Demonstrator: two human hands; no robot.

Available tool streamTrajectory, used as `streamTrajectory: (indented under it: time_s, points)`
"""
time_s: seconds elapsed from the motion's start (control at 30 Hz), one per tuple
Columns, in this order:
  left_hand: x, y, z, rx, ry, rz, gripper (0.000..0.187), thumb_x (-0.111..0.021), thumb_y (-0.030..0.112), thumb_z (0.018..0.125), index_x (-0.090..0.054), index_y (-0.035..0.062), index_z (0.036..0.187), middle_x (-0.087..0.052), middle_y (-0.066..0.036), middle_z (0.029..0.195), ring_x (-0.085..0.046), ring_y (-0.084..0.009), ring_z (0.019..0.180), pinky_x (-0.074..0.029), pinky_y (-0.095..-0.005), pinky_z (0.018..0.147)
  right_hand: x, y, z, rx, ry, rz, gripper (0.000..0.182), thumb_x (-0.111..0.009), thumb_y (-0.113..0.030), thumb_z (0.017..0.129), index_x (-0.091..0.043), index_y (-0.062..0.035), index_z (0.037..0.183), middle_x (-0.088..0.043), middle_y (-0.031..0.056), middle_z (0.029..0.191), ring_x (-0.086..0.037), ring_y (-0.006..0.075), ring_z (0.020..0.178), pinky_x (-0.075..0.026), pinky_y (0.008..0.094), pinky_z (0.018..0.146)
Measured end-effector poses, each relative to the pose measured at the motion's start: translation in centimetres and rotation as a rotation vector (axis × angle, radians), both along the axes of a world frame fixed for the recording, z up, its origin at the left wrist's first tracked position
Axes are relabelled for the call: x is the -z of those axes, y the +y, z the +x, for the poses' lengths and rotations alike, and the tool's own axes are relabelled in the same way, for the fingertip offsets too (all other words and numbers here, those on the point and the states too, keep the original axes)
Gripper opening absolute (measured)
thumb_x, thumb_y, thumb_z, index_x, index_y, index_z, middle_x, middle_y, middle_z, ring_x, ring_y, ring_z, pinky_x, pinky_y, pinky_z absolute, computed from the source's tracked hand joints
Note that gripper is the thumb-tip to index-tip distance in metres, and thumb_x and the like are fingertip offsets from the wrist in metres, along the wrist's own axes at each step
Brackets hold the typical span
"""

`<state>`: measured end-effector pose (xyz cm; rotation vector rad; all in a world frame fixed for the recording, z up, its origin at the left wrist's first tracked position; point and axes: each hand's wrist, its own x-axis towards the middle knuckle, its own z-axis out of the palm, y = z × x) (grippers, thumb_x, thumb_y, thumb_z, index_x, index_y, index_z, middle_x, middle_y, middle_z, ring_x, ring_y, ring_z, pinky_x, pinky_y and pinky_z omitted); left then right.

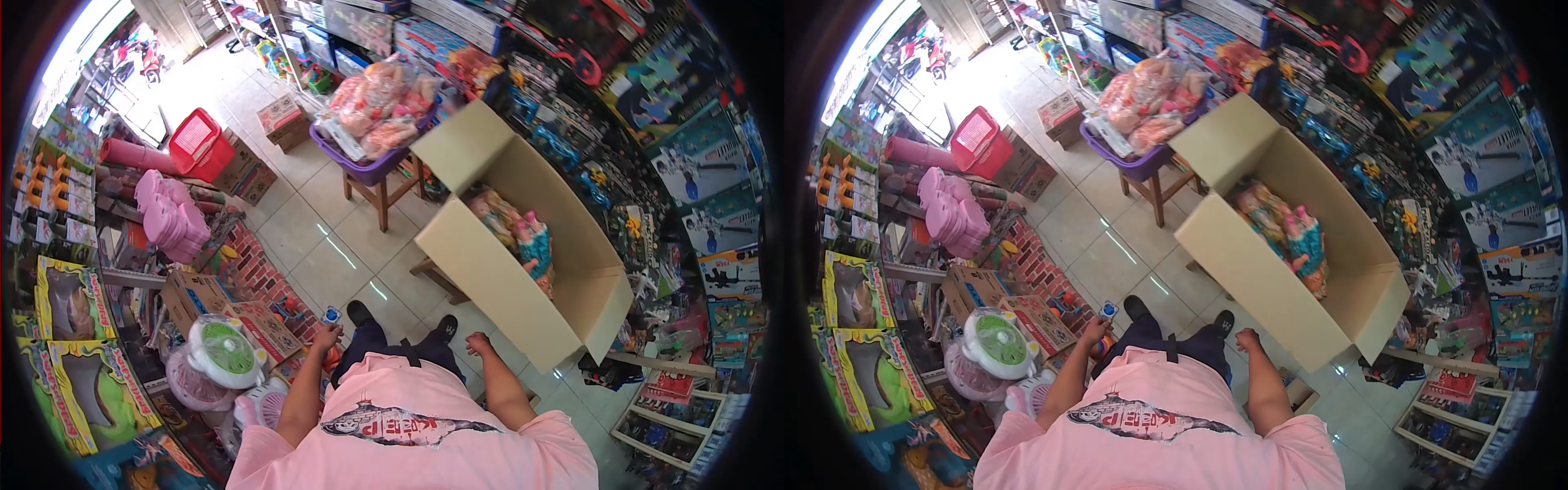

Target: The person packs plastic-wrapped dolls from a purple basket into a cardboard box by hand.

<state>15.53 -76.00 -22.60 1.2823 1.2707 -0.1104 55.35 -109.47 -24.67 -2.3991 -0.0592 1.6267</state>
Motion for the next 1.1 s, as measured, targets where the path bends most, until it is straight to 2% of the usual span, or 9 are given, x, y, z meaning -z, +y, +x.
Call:
streamTrajectory:
  time_s: [0.1, 0.23, 0.37, 0.57, 0.7, 0.83, 0.9, 1.03, 1.1]
  points:
    - [-1.5, 2.7, -2.5, -0.038, 0.074, 0.005, 0.034, -0.058, 0.028, 0.096, -0.063, -0.0040, 0.108, -0.070, -0.016, 0.096, -0.067, -0.0208, 0.082, -0.054, -0.0347, 0.068, -0.6, 4.9, -1.4, -0.055, -0.012, -0.037, 0.027, -0.061, -0.028, 0.088, -0.065, -0.0087, 0.107, -0.072, 0.0093, 0.089, -0.070, 0.0219, 0.065, -0.053, 0.0361, 0.054]
    - [4.1, 4.6, -8.8, 0.076, 0.172, 0.078, 0.038, -0.061, 0.033, 0.093, -0.064, 0.0004, 0.112, -0.072, -0.012, 0.096, -0.068, -0.0226, 0.075, -0.053, -0.0347, 0.066, -1.9, 11.8, -3.9, -0.048, -0.082, 0.028, 0.028, -0.062, -0.028, 0.088, -0.065, -0.0091, 0.108, -0.072, 0.0086, 0.088, -0.070, 0.0216, 0.066, -0.052, 0.0356, 0.054]
    - [2.4, 5.7, -10.5, -0.167, 0.214, -0.193, 0.032, -0.060, 0.033, 0.093, -0.065, 0.0054, 0.109, -0.071, -0.008, 0.089, -0.066, -0.0219, 0.066, -0.050, -0.0350, 0.054, -2.7, 17.8, -5.7, -0.120, -0.119, 0.137, 0.029, -0.063, -0.027, 0.087, -0.065, -0.0096, 0.110, -0.071, 0.0083, 0.086, -0.070, 0.0211, 0.066, -0.052, 0.0358, 0.053]
    - [7.8, 5.7, -13.5, -0.356, 0.053, -0.348, 0.027, -0.061, 0.029, 0.094, -0.065, 0.0061, 0.108, -0.067, -0.007, 0.078, -0.061, -0.0171, 0.058, -0.047, -0.0359, 0.048, -1.8, 22.8, -5.7, -0.219, -0.059, 0.100, 0.025, -0.062, -0.027, 0.085, -0.067, -0.0089, 0.101, -0.072, 0.0081, 0.084, -0.070, 0.0205, 0.065, -0.054, 0.0366, 0.056]
    - [6.9, 7.7, -13.3, -0.122, 0.173, -0.190, 0.024, -0.055, 0.022, 0.097, -0.068, 0.0027, 0.097, -0.065, -0.006, 0.076, -0.053, -0.0134, 0.055, -0.043, -0.0289, 0.049, 3.3, 25.7, -4.4, -0.416, 0.052, -0.153, 0.027, -0.060, -0.028, 0.088, -0.067, -0.0083, 0.105, -0.073, 0.0106, 0.093, -0.071, 0.0234, 0.069, -0.056, 0.0411, 0.058]
    - [7.3, 12.1, -14.4, -0.141, 0.235, -0.156, 0.036, -0.065, 0.036, 0.092, -0.071, 0.0004, 0.095, -0.067, -0.009, 0.076, -0.061, -0.0189, 0.065, -0.048, -0.0351, 0.056, 2.1, 33.0, -3.8, -0.474, 0.082, -0.181, 0.026, -0.059, -0.026, 0.087, -0.069, -0.0070, 0.102, -0.073, 0.0103, 0.095, -0.072, 0.0240, 0.070, -0.057, 0.0420, 0.061]
    - [2.3, 15.8, -12.2, -0.117, 0.228, -0.077, 0.035, -0.063, 0.035, 0.092, -0.071, 0.0006, 0.092, -0.066, -0.007, 0.075, -0.061, -0.0197, 0.065, -0.048, -0.0345, 0.058, 2.0, 37.6, -3.2, -0.566, 0.083, -0.154, 0.025, -0.058, -0.025, 0.087, -0.069, -0.0056, 0.099, -0.073, 0.0096, 0.093, -0.072, 0.0228, 0.069, -0.056, 0.0407, 0.059]
    - [1.7, 23.4, -11.3, -0.206, 0.255, -0.213, 0.034, -0.062, 0.032, 0.093, -0.070, -0.0006, 0.095, -0.066, -0.005, 0.077, -0.060, -0.0172, 0.065, -0.049, -0.0337, 0.059, 1.4, 47.2, -1.4, -0.490, 0.001, 0.045, 0.024, -0.059, -0.025, 0.086, -0.068, -0.0059, 0.098, -0.072, 0.0077, 0.088, -0.071, 0.0214, 0.066, -0.055, 0.0380, 0.055]
    - [4.1, 26.2, -11.2, -0.277, 0.244, -0.251, 0.032, -0.062, 0.030, 0.093, -0.069, -0.0009, 0.097, -0.065, -0.005, 0.077, -0.060, -0.0165, 0.064, -0.049, -0.0335, 0.059, -1.8, 50.3, -0.4, -0.143, 0.002, 0.280, 0.022, -0.060, -0.024, 0.084, -0.068, -0.0072, 0.095, -0.070, 0.0064, 0.080, -0.068, 0.0192, 0.062, -0.050, 0.0355, 0.050]
